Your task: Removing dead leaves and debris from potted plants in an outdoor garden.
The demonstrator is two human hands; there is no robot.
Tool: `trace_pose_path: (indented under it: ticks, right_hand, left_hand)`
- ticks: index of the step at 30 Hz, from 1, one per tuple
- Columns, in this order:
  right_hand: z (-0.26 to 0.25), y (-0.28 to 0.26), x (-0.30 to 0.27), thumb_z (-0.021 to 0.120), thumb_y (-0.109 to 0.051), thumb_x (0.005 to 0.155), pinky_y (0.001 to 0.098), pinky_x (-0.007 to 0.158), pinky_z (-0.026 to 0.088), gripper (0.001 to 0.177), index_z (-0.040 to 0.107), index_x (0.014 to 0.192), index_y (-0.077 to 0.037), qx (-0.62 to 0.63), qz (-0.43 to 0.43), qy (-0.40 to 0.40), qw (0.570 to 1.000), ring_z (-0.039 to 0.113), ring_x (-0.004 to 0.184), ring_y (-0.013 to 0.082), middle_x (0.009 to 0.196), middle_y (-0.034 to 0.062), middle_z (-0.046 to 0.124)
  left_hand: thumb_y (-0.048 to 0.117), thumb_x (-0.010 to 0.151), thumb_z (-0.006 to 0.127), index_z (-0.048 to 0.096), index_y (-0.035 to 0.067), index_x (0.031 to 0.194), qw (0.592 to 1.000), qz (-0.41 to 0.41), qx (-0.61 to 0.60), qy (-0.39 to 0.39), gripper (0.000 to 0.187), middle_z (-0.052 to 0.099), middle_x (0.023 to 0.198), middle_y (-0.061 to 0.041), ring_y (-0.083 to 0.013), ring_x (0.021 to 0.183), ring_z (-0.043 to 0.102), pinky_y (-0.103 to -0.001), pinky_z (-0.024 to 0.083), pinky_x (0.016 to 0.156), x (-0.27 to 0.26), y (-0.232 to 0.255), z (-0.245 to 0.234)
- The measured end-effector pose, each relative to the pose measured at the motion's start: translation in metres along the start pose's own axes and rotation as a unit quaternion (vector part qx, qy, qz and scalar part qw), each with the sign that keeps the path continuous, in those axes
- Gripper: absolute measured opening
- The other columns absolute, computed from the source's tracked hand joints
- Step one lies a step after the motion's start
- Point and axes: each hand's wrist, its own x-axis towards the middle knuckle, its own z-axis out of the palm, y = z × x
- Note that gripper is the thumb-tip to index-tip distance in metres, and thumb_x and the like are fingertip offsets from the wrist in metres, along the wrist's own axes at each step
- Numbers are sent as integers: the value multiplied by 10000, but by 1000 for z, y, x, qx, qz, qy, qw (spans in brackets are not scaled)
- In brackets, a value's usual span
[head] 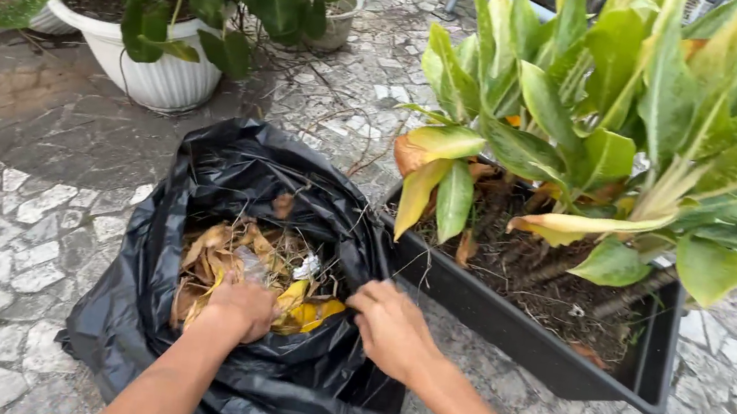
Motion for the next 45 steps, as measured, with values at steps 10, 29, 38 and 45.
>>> trace_pose_path:
  ticks: [10, 29, 38, 45]
  right_hand:
    - [24, 13, -32, 733, -218, 839, 511, 899, 533, 430, 611, 1234, -102, 153, 358, 116, 914, 678, 1030, 414, 1053, 201, 724]
    - [4, 4, -59, 696, -169, 866, 466, 763, 561, 220, 727, 1012, -7, 89, 229, 196, 949, 704, 869, 350, 976, 129, 714]
    - [-6, -15, -54, 737, -223, 845, 459, 824, 501, 264, 715, 1013, -20, 30, 150, 192, 969, 658, 943, 334, 966, 131, 699]
    - [-26, -5, -54, 650, -207, 926, 406, 907, 484, 246, 713, 1080, -26, 154, 200, 253, 934, 668, 1001, 288, 1047, 143, 705]
  left_hand:
    - [376, 1040, 452, 565, 95, 1297, 947, 77, 10, 312, 397, 570, 1360, -92, -249, 1328, 515, -394, 404, 1111, -55, 63, -87]
    - [496, 1015, 512, 622, 89, 1199, 956, 113, -92, 255, 460, 649, 1196, -168, -319, 1140, 628, -429, 478, 1018, -65, 81, -87]
    - [481, 739, 830, 168, -70, 1554, 920, 33, -201, 334, 1186, 532, 1350, -234, -382, 1231, 539, -507, 463, 985, -29, 160, -129]
    - [137, 904, 569, 738, 85, 987, 930, 5, -256, 265, 195, 729, 1012, -222, -394, 1038, 683, -515, 512, 933, 22, 137, -98]
